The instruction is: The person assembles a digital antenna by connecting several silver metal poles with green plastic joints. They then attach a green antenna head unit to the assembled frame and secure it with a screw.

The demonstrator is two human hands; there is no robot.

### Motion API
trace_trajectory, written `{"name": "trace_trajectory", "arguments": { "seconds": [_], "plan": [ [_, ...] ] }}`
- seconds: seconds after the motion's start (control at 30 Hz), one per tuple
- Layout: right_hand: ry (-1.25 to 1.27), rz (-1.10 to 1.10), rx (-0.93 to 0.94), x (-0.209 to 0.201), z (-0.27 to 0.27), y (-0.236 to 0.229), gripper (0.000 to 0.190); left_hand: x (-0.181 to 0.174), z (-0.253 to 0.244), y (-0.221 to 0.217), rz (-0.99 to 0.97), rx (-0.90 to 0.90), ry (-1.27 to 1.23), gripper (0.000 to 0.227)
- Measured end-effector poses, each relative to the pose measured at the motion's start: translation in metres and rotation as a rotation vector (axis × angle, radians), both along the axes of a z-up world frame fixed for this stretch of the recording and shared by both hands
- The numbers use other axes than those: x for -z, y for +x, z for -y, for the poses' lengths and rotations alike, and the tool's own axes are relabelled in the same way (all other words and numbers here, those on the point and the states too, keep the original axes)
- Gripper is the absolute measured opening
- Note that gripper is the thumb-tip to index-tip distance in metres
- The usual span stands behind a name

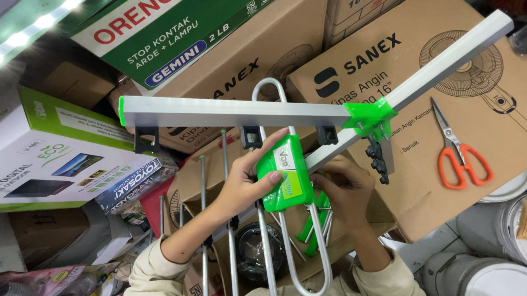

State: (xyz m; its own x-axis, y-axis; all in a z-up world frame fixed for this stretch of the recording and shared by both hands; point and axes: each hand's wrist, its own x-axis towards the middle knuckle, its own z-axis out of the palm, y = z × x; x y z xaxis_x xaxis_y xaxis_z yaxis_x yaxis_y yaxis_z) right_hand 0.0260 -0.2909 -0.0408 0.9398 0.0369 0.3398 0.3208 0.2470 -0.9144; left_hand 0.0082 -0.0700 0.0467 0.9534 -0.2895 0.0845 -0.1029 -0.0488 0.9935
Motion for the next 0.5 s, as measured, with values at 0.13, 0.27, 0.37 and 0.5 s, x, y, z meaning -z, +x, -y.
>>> {"name": "trace_trajectory", "arguments": {
  "seconds": [0.13, 0.27, 0.37, 0.5],
  "plan": [
    [0.07, -0.098, -0.034, 0.011, -0.002, 0.001, 0.019, 0.002, 0.0, 0.0, 0.027, 0.004, -0.012, 0.072],
    [0.14, -0.127, -0.056, 0.023, -0.004, 0.003, 0.017, 0.002, -0.001, -0.001, 0.058, 0.014, -0.014, 0.072],
    [0.086, -0.168, -0.001, 0.024, -0.008, 0.0, 0.015, 0.002, 0.0, -0.001, 0.019, 0.023, -0.044, 0.074],
    [0.066, -0.131, 0.013, 0.018, -0.009, -0.003, 0.013, 0.003, 0.0, -0.001, -0.011, 0.023, -0.05, 0.074]
  ]
}}
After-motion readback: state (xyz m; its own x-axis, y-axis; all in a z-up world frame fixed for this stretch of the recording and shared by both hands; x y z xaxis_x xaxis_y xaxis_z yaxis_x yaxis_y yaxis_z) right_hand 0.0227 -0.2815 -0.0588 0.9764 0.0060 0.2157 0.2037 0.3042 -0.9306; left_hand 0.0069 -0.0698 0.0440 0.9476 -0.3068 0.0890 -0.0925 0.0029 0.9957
